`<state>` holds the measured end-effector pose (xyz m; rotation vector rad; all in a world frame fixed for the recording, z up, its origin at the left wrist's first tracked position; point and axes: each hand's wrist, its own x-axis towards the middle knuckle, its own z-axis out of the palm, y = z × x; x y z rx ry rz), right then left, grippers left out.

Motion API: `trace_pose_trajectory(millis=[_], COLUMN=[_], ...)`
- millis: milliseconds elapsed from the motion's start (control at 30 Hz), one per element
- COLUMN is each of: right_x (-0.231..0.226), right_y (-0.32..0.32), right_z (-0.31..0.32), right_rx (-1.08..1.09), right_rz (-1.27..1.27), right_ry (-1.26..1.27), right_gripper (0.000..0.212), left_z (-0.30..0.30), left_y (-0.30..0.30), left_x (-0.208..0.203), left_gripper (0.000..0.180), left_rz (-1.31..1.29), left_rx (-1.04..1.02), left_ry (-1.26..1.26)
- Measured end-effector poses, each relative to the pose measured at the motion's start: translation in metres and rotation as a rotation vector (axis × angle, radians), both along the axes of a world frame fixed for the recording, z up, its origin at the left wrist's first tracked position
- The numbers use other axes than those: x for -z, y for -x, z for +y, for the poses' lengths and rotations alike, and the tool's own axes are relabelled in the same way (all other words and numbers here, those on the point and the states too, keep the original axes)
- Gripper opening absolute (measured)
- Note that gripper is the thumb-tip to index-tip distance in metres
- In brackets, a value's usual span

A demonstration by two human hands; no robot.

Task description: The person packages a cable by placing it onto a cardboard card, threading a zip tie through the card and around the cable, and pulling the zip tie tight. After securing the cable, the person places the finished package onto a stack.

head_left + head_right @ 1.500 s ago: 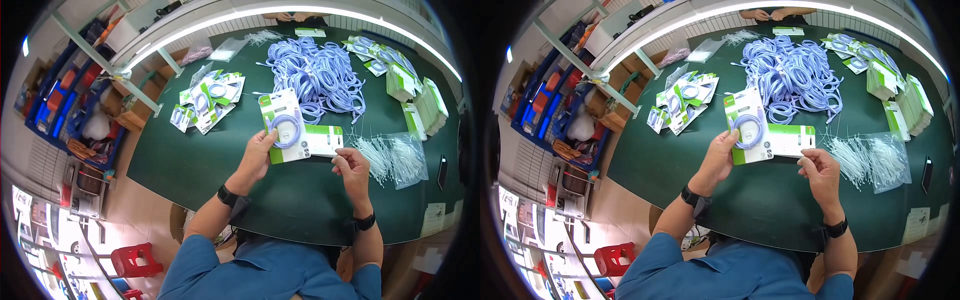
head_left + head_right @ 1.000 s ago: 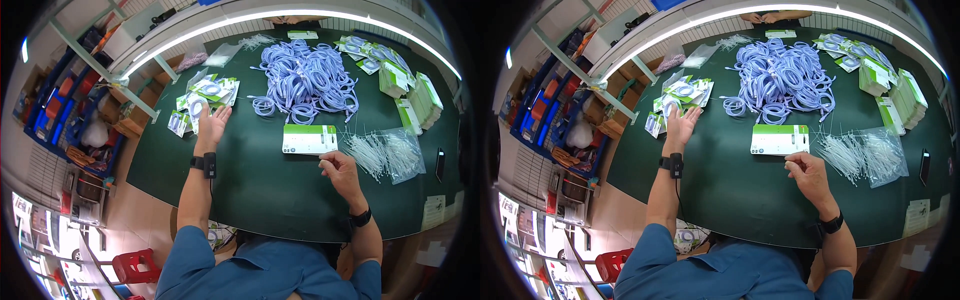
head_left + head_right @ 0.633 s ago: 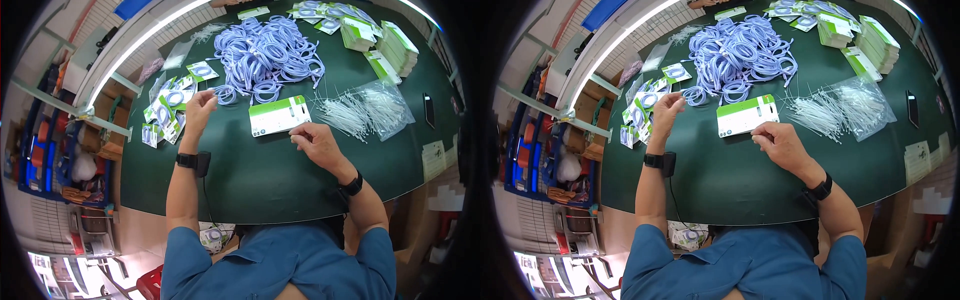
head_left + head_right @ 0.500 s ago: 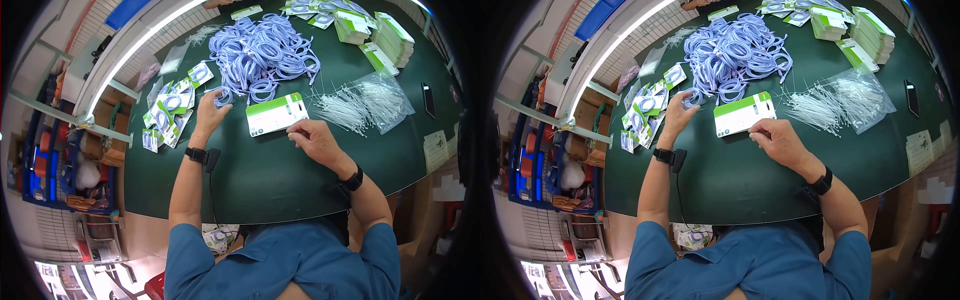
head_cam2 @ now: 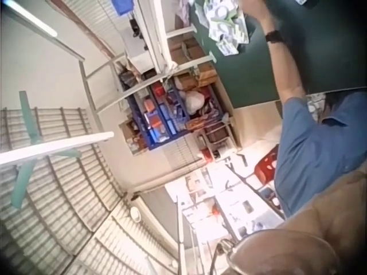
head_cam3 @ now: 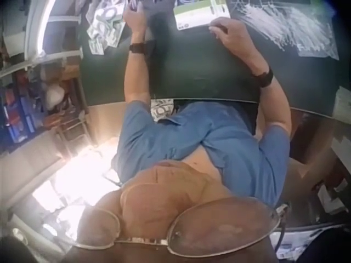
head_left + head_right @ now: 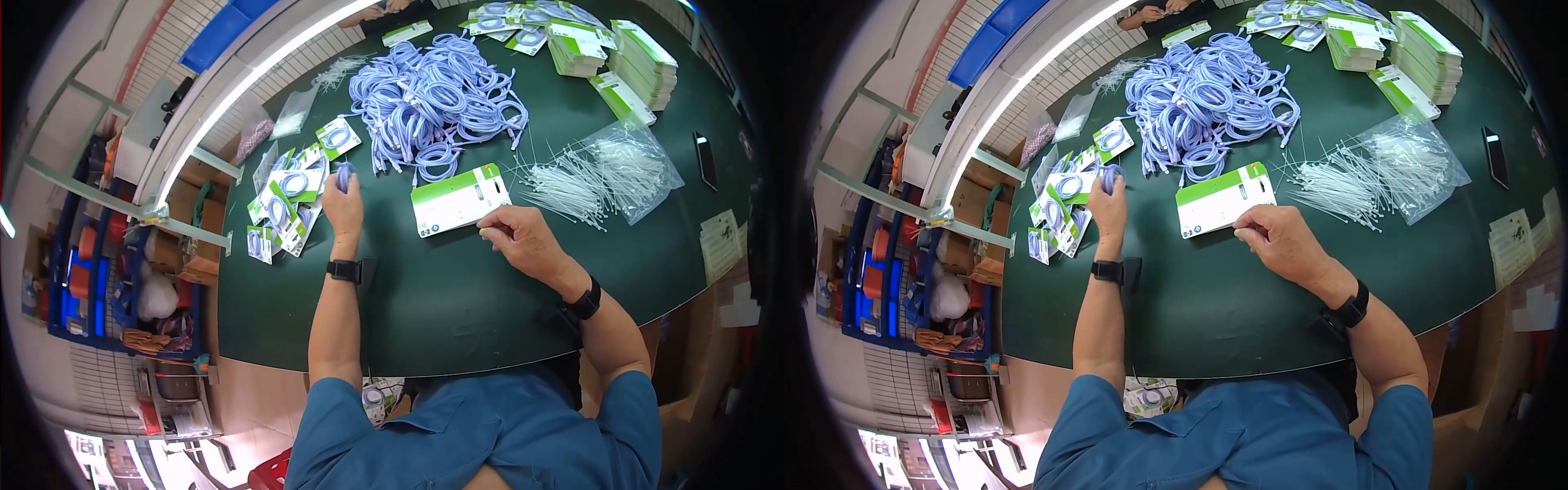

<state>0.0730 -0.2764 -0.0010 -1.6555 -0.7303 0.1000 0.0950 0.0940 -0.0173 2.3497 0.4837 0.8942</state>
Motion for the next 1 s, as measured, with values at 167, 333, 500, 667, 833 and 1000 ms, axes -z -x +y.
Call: trace_pose_trajectory(millis=[167,333,500,667,833,1000], right_x=[-0.015,-0.026,-0.017,-0.013,-0.022,-0.035], right_y=[0.006,0.013,0.01,0.001,0.005,0.007], right_z=[0.0,-0.002,0.002,-0.008,-0.013,-0.014], right_rx=[-0.1,-0.453,-0.471,-0.453,-0.477,-0.464], right_rz=[0.289,0.578,0.712,0.789,0.83,0.795], right_ry=[-0.044,-0.179,-0.46,-0.587,-0.551,-0.514], right_gripper=[0.011,0.029,0.039,0.043,0.041,0.04], left_z=[-0.044,-0.127,-0.162,-0.175,-0.175,-0.184], left_y=[0.037,0.059,0.06,0.065,0.065,0.063], left_x=[-0.043,-0.066,-0.064,-0.047,-0.036,-0.036], left_gripper=[0.019,0.011,0.012,0.009,0.01,0.038], left_rz=[-0.249,-0.4,-0.551,-0.552,-0.558,-0.677], left_rx=[0.403,0.766,0.795,0.898,0.882,0.765], left_ry=[0.785,0.601,-0.077,-0.058,-0.053,-0.15])
